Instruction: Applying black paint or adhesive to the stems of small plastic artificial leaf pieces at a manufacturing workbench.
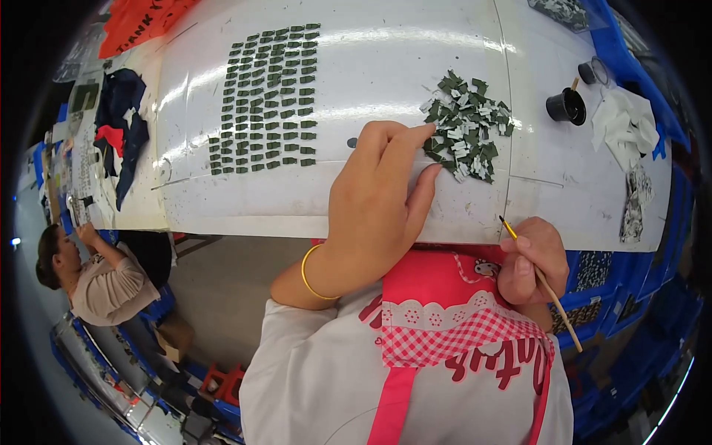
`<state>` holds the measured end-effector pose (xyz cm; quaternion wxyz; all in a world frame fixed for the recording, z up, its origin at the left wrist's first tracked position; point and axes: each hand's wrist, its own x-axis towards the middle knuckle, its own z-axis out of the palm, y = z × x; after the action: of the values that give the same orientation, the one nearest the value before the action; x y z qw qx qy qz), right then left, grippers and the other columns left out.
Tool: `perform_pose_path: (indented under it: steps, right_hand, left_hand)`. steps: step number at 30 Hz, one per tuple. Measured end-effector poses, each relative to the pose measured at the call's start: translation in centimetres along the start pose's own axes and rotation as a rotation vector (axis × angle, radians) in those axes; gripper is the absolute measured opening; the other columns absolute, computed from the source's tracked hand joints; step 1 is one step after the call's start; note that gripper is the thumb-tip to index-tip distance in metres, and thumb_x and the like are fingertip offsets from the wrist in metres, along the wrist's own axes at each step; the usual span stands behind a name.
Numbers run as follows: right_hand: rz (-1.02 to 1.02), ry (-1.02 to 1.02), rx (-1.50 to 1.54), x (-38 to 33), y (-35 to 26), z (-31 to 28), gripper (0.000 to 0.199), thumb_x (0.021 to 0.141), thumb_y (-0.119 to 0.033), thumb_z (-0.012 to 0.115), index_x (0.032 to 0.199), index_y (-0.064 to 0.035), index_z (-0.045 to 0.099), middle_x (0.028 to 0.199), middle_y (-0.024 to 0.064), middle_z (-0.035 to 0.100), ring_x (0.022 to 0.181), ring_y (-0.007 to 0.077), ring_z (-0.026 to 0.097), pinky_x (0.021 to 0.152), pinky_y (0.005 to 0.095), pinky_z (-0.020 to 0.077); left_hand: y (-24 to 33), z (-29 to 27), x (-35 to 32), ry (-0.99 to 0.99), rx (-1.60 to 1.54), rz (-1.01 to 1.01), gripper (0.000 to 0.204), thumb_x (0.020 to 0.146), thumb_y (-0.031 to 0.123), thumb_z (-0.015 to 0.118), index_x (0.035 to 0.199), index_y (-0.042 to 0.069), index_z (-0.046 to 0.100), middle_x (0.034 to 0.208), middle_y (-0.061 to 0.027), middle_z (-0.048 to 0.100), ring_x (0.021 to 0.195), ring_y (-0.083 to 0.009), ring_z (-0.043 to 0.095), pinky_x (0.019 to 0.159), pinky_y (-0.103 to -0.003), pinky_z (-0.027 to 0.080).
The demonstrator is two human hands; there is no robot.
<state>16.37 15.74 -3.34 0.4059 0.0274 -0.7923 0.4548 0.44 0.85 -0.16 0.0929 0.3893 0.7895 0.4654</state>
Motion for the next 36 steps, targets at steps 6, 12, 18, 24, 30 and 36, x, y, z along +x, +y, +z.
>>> perform_pose_path:
  steps: [6, 12, 18, 24, 30, 36]
  right_hand:
    - [0.020, -0.039, -0.001, 0.2, -0.2, -0.2, 0.024, 0.074, 0.002, 0.053, 0.097, -0.0010, 0.059, 0.076, 0.0118, 0.065, 0.058, 0.0194, 0.051, 0.058, 0.0338, 0.0483]
    - [0.022, -0.039, -0.010, 0.1, -0.3, -0.1, 0.025, 0.073, 0.003, 0.054, 0.096, -0.0011, 0.059, 0.078, 0.0113, 0.065, 0.057, 0.0195, 0.050, 0.058, 0.0337, 0.0483]
    - [0.040, -0.035, 0.024, 0.3, -0.3, -0.1, 0.025, 0.072, 0.003, 0.054, 0.097, -0.0010, 0.059, 0.079, 0.0112, 0.065, 0.057, 0.0191, 0.050, 0.058, 0.0331, 0.0481]
    - [0.047, -0.031, 0.038, 0.2, -0.1, -0.2, 0.025, 0.073, 0.003, 0.053, 0.097, -0.0004, 0.060, 0.078, 0.0116, 0.065, 0.058, 0.0187, 0.051, 0.057, 0.0321, 0.0475]
    - [0.029, 0.003, 0.086, 0.6, -0.1, 0.4, 0.023, 0.075, 0.003, 0.052, 0.097, 0.0007, 0.060, 0.074, 0.0121, 0.064, 0.059, 0.0180, 0.050, 0.057, 0.0310, 0.0462]
    - [0.094, 0.122, 0.102, -0.3, 0.0, 0.4, 0.021, 0.080, -0.005, 0.049, 0.097, -0.0008, 0.060, 0.070, 0.0106, 0.062, 0.061, 0.0165, 0.045, 0.058, 0.0316, 0.0422]
  left_hand:
    - [-0.5, 0.5, 0.2, 0.017, 0.100, 0.150, 0.034, 0.075, -0.003, 0.069, 0.107, 0.004, 0.063, 0.096, -0.0042, 0.054, 0.062, -0.0117, 0.047, 0.053, -0.023, 0.039]
    - [-0.5, 1.0, 0.4, 0.067, 0.075, 0.116, 0.027, 0.074, -0.002, 0.070, 0.100, 0.004, 0.067, 0.094, -0.0038, 0.054, 0.061, -0.0111, 0.046, 0.053, -0.023, 0.039]
    - [-0.5, 1.1, 0.0, 0.063, -0.017, 0.045, 0.025, 0.073, -0.005, 0.073, 0.097, 0.004, 0.071, 0.094, -0.0052, 0.056, 0.068, -0.0110, 0.049, 0.056, -0.021, 0.043]
    - [-0.6, 1.1, 0.0, 0.071, 0.029, 0.076, 0.021, 0.073, -0.005, 0.073, 0.093, 0.003, 0.070, 0.092, -0.0044, 0.058, 0.067, -0.0106, 0.049, 0.056, -0.021, 0.043]
    - [-0.6, 0.4, 0.2, 0.078, 0.083, 0.092, 0.017, 0.073, -0.005, 0.071, 0.087, 0.003, 0.067, 0.093, -0.0039, 0.058, 0.067, -0.0110, 0.050, 0.057, -0.022, 0.042]
    - [-0.8, 0.2, 0.4, 0.124, -0.051, 0.151, 0.019, 0.073, -0.005, 0.067, 0.090, 0.005, 0.063, 0.093, -0.0051, 0.057, 0.071, -0.0161, 0.051, 0.061, -0.025, 0.043]
